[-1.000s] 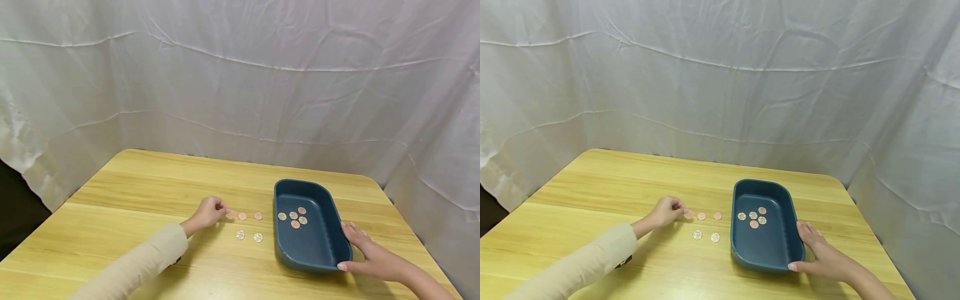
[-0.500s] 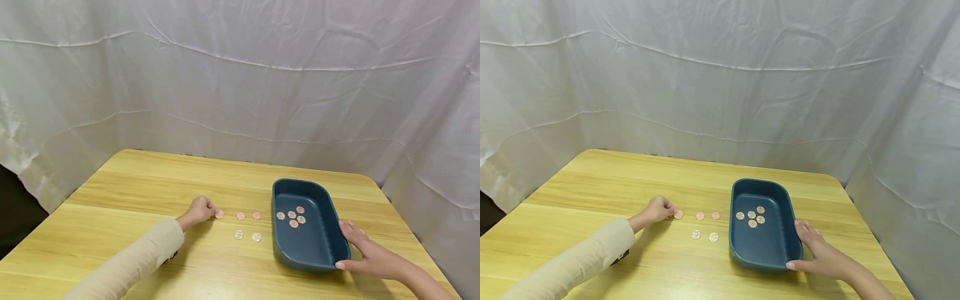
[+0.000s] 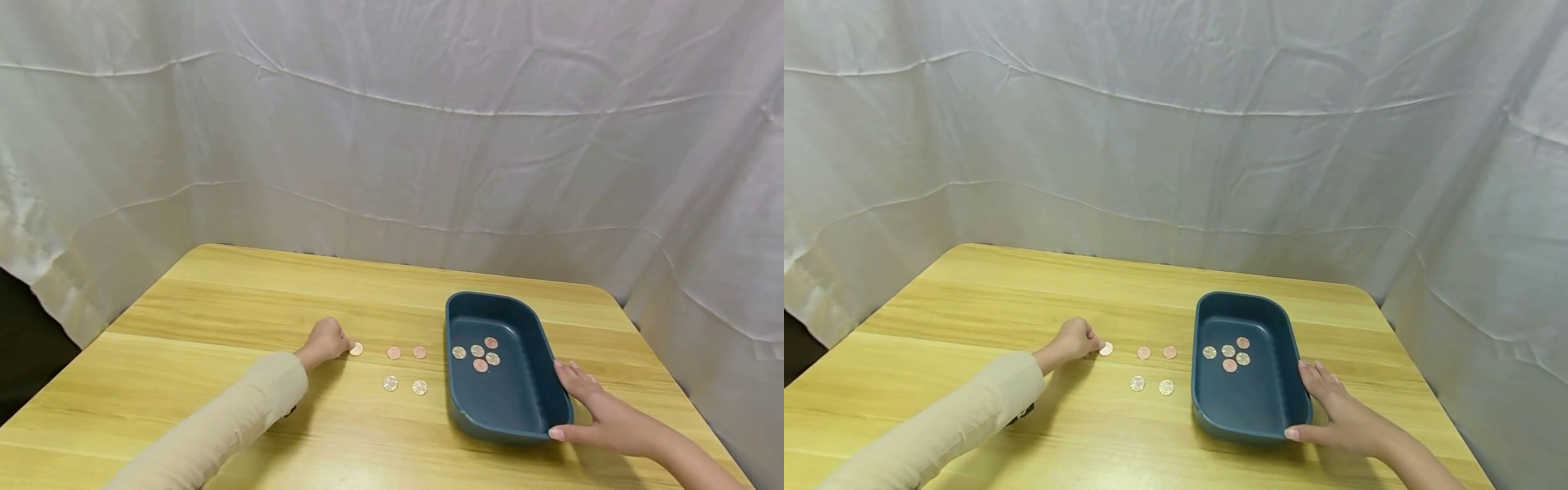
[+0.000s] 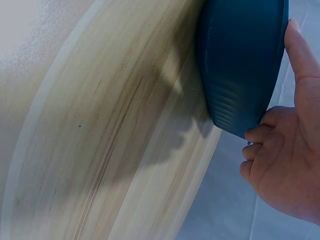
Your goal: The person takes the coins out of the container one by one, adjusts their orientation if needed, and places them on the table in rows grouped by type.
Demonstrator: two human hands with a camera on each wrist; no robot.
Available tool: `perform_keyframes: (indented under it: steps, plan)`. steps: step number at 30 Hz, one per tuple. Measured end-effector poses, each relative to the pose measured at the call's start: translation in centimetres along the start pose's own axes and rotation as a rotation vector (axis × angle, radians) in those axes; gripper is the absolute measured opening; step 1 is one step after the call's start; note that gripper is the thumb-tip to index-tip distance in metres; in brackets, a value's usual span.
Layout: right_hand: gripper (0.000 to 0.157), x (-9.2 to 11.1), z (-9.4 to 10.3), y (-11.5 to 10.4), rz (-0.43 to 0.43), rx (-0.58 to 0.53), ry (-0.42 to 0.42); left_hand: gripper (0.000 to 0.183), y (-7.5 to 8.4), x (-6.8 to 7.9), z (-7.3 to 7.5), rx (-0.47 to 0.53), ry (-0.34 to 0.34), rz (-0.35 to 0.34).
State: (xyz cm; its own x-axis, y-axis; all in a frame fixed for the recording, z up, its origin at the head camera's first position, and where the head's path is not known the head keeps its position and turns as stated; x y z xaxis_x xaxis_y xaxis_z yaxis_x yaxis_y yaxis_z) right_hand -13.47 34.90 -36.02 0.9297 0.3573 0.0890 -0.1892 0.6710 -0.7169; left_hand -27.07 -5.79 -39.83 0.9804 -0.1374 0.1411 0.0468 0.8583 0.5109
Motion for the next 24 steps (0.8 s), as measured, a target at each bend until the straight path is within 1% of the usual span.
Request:
perform_keyframes:
  steps: [7,11,15,17,18,20,22,24]
  plan:
    - [0.092,-0.1,0.0,0.0,-0.006,0.014,-0.002,0.052,0.4,0.1,0.1,-0.035,0.020,0.010]
    - [0.092,-0.1,0.0,0.0,-0.007,0.019,-0.004,0.046,0.6,0.1,0.1,-0.057,0.031,0.017]
    - [0.092,-0.1,0.0,0.0,-0.011,0.019,-0.004,0.036,0.8,0.2,0.1,-0.046,0.026,0.039]
    - [0.092,0.0,0.0,0.1,-0.015,0.015,-0.004,0.036,0.8,0.2,0.1,-0.032,0.029,0.041]
    - [0.092,0.0,0.0,0.1,-0.017,0.015,-0.004,0.033,0.9,0.2,0.1,-0.026,0.039,0.031]
    - [0.092,0.0,0.0,0.1,-0.021,0.020,-0.004,0.036,1.0,0.2,0.2,-0.014,0.054,0.007]
    - [0.092,0.0,0.0,0.1,-0.024,0.027,-0.003,0.034,1.2,0.3,0.2,0.014,0.074,-0.021]
    - [0.092,0.0,0.1,0.1,-0.024,0.033,-0.004,0.027,1.6,0.4,0.2,0.032,0.097,-0.054]
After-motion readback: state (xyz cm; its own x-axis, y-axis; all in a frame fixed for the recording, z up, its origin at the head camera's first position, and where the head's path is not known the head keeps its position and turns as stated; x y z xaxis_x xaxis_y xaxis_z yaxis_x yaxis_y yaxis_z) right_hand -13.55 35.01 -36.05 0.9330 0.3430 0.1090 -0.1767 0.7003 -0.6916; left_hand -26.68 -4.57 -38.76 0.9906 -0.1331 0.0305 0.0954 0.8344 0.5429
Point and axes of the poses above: each hand's wrist, its own x-axis away from the middle knuckle, its own z-axis out of the back of the hand, y = z × x, the point moved 2 cm from there along -x, towards the middle knuckle, and after that the axes turned 11 degrees about -x, right-handed, at the moved point
